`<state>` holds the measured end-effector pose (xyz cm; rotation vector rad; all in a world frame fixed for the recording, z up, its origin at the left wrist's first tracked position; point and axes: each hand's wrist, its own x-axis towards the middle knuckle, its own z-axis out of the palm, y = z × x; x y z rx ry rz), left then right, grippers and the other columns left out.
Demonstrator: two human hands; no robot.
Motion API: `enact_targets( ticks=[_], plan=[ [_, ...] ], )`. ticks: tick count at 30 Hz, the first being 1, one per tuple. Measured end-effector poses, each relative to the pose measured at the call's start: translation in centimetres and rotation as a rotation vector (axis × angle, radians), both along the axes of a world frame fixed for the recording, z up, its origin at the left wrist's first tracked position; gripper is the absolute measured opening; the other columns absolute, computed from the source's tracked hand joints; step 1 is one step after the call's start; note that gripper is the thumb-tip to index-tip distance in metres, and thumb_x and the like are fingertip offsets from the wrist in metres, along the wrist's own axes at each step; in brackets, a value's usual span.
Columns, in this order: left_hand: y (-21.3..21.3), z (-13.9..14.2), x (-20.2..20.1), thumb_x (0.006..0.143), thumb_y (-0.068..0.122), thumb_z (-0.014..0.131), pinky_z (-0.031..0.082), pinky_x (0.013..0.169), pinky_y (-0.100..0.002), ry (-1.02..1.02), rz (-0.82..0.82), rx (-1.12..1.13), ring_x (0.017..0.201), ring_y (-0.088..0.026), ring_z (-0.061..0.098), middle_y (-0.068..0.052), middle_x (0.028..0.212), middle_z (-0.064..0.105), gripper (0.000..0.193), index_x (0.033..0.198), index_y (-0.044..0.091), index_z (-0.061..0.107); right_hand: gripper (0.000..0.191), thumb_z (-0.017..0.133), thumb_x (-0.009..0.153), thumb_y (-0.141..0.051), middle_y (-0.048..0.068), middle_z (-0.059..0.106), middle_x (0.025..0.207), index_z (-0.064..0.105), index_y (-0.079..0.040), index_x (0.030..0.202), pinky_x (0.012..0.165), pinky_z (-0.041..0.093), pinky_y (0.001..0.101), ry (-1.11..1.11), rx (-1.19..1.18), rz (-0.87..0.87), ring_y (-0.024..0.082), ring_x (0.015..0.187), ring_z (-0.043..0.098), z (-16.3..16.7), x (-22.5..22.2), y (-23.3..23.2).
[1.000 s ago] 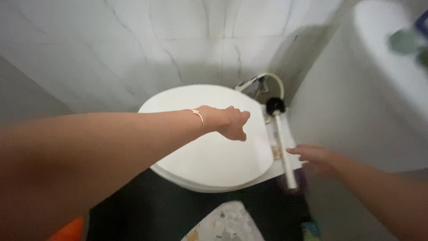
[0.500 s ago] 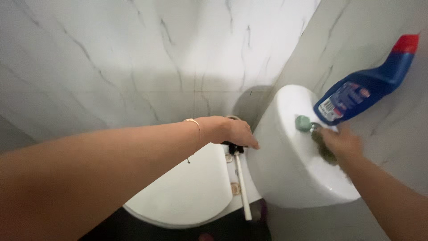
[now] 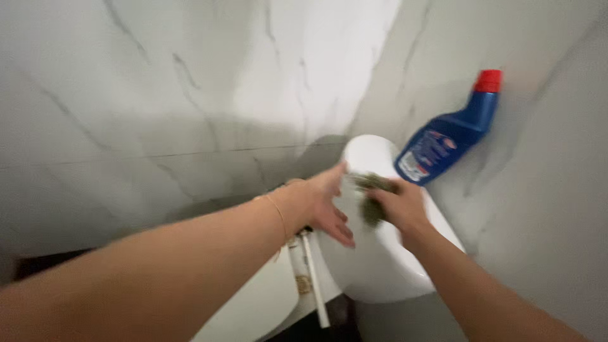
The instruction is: The person wipes the toilet tank, lid and seat with a green scrub pad, then opens the lid and applies liquid toilet cleaner from a blue bottle around the bowl. They scrub the bowl with a toilet brush and rinse the toilet and surrounding area using a handheld shower sprayer.
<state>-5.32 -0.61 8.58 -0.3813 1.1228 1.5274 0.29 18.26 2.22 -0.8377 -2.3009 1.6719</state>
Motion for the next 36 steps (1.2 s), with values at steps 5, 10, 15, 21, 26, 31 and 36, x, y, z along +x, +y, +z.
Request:
enact_targets(
  ticks=[5, 10, 15, 21, 26, 31, 36],
  plan=[
    [3.1, -3.1, -4.4, 0.098, 0.064, 0.031, 0.035, 0.11, -0.062, -0.07, 0.155, 0.271, 0.138, -0.041, 0.047, -0.023, 0.149, 0.05, 0.073, 0.147, 0.012, 0.046, 0.043, 0.066, 0.087, -0.013, 0.015, 0.07, 0.121, 0.067, -0.001, 0.128, 0.096, 0.056, 0.0406, 0.0, -0.279, 0.36, 0.026, 0.11, 0.068, 5.1, -2.9, -1.9],
    [2.6, -5.9, -8.9, 0.107, 0.033, 0.044, 0.053, 0.103, -0.053, -0.045, 0.388, 0.11, 0.116, -0.032, 0.066, -0.015, 0.128, 0.068, 0.032, 0.12, 0.01, 0.063, 0.042, 0.061, 0.095, -0.027, 0.009, 0.067, 0.127, 0.067, -0.012, 0.134, 0.101, 0.051, 0.0445, -0.15, 0.132, 0.234, 0.025, 0.12, 0.063, 4.8, -6.0, 2.9],
    [-0.5, -3.5, -8.8, 0.1, 0.045, 0.051, 0.053, 0.087, -0.048, -0.07, 0.384, 0.2, 0.097, -0.027, 0.062, -0.012, 0.106, 0.065, 0.038, 0.106, 0.01, 0.062, 0.046, 0.064, 0.098, -0.033, 0.015, 0.067, 0.126, 0.055, -0.024, 0.142, 0.1, 0.057, 0.0463, -0.575, 0.62, 0.378, 0.034, 0.113, 0.07, -1.4, -8.1, 5.6],
    [-5.6, 0.1, -8.0, 0.095, 0.035, 0.069, 0.063, 0.082, -0.042, 0.009, 0.579, 0.192, 0.094, -0.024, 0.068, -0.008, 0.103, 0.07, 0.025, 0.101, 0.01, 0.066, 0.035, 0.075, 0.083, -0.015, 0.02, 0.069, 0.114, 0.07, -0.01, 0.117, 0.096, 0.056, 0.0439, -0.258, 1.105, 0.477, 0.035, 0.107, 0.068, -7.0, -9.1, 6.3],
    [-9.7, 0.1, -9.0, 0.1, 0.026, 0.051, 0.061, 0.081, -0.043, -0.099, 0.715, 0.28, 0.092, -0.025, 0.07, -0.013, 0.101, 0.069, 0.027, 0.101, 0.003, 0.065, 0.033, 0.075, 0.085, -0.018, 0.016, 0.073, 0.111, 0.067, -0.009, 0.116, 0.098, 0.058, 0.0421, -0.501, 1.023, 0.491, 0.03, 0.108, 0.071, -8.1, -12.8, 8.9],
    [-14.8, 2.0, -7.9, 0.104, 0.023, 0.051, 0.06, 0.086, -0.046, 0.004, 0.795, 0.372, 0.101, -0.028, 0.069, -0.015, 0.113, 0.069, 0.025, 0.109, 0.002, 0.064, 0.033, 0.066, 0.095, -0.022, 0.018, 0.071, 0.106, 0.052, -0.005, 0.12, 0.088, 0.062, 0.0449, -0.505, 1.063, 0.598, 0.031, 0.098, 0.072, -10.9, -14.5, 10.2],
    [-21.3, 4.3, -5.1, 0.106, 0.034, 0.039, 0.057, 0.089, -0.049, -0.09, 1.042, 0.405, 0.11, -0.034, 0.065, -0.02, 0.127, 0.065, 0.045, 0.12, -0.004, 0.059, 0.044, 0.058, 0.105, -0.039, 0.017, 0.061, 0.08, 0.058, 0.004, 0.098, 0.067, 0.053, 0.0452, -0.341, 0.469, 0.537, 0.028, 0.071, 0.057, -3.9, -15.2, 1.1]
  ],
)
